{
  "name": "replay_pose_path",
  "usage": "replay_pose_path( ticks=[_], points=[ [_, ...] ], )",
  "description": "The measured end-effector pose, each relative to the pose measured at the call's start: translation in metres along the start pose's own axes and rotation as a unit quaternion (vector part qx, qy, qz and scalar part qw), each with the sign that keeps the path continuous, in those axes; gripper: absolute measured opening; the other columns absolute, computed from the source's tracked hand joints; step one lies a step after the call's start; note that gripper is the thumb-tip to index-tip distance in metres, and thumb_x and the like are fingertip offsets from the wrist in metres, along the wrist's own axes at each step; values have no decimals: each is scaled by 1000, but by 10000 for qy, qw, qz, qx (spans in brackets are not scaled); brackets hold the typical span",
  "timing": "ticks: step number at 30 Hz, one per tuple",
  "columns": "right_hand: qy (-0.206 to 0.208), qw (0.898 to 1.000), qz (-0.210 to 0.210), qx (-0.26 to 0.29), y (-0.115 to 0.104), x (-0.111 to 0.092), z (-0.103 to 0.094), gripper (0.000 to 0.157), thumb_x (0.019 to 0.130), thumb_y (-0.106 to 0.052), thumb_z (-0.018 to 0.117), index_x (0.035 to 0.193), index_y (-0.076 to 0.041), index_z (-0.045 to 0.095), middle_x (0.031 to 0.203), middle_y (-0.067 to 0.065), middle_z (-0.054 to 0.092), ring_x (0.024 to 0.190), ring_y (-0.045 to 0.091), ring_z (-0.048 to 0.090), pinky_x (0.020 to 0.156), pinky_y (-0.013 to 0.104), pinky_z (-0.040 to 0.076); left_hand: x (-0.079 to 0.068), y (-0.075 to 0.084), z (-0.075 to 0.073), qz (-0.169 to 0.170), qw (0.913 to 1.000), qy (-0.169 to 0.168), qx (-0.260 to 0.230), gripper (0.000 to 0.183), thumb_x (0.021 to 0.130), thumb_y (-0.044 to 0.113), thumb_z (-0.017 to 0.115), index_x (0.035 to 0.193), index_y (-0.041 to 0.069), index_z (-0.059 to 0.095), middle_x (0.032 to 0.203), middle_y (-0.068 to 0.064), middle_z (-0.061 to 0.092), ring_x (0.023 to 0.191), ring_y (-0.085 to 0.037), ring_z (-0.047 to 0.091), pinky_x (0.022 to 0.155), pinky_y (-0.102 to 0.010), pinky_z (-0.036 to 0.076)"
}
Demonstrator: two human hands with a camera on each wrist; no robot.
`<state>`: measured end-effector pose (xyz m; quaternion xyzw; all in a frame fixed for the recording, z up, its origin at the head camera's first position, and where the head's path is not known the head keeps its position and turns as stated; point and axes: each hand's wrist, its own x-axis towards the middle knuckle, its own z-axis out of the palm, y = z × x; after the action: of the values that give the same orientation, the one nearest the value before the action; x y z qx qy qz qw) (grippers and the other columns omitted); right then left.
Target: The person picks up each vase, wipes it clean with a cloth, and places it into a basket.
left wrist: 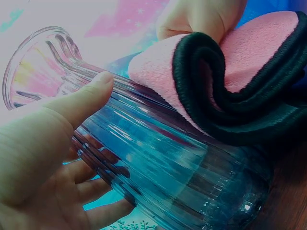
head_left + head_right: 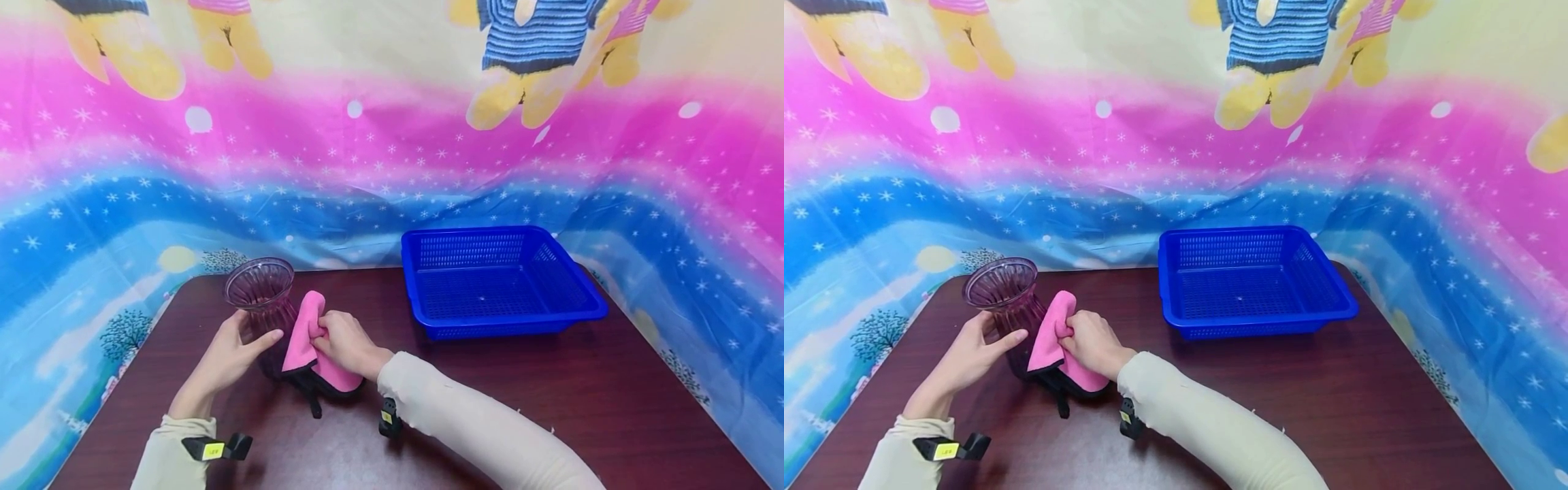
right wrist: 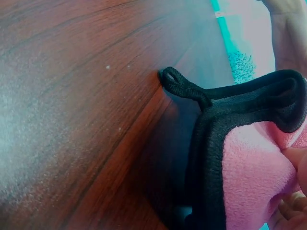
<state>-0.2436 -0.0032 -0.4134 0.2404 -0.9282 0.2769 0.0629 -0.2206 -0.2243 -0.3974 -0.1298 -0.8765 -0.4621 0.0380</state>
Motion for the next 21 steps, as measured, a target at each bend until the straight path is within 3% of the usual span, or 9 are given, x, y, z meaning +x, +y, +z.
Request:
replay_pose_path(
  ticks=[7, 21],
  points=[
    [-45, 10000, -7, 59, 3, -1, 3, 32, 88, -15, 76, 65, -14, 53, 63, -8, 37, 62, 7, 40, 56, 16, 32, 0, 0, 0, -15, 10000, -25, -51, 66, 96, 25, 70, 147, -4, 39, 142, -30, 55, 132, -45, 55, 106, -57, 47],
    [-185, 9995, 171, 204, 10, -4, 11, 36, 88, -11, 74, 63, -15, 48, 63, -7, 33, 61, 8, 38, 55, 17, 31, 2, -2, -1, 3, 9999, -4, -127, 66, 96, 24, 70, 147, -3, 39, 143, -29, 54, 134, -44, 54, 107, -56, 46]
  ],
)
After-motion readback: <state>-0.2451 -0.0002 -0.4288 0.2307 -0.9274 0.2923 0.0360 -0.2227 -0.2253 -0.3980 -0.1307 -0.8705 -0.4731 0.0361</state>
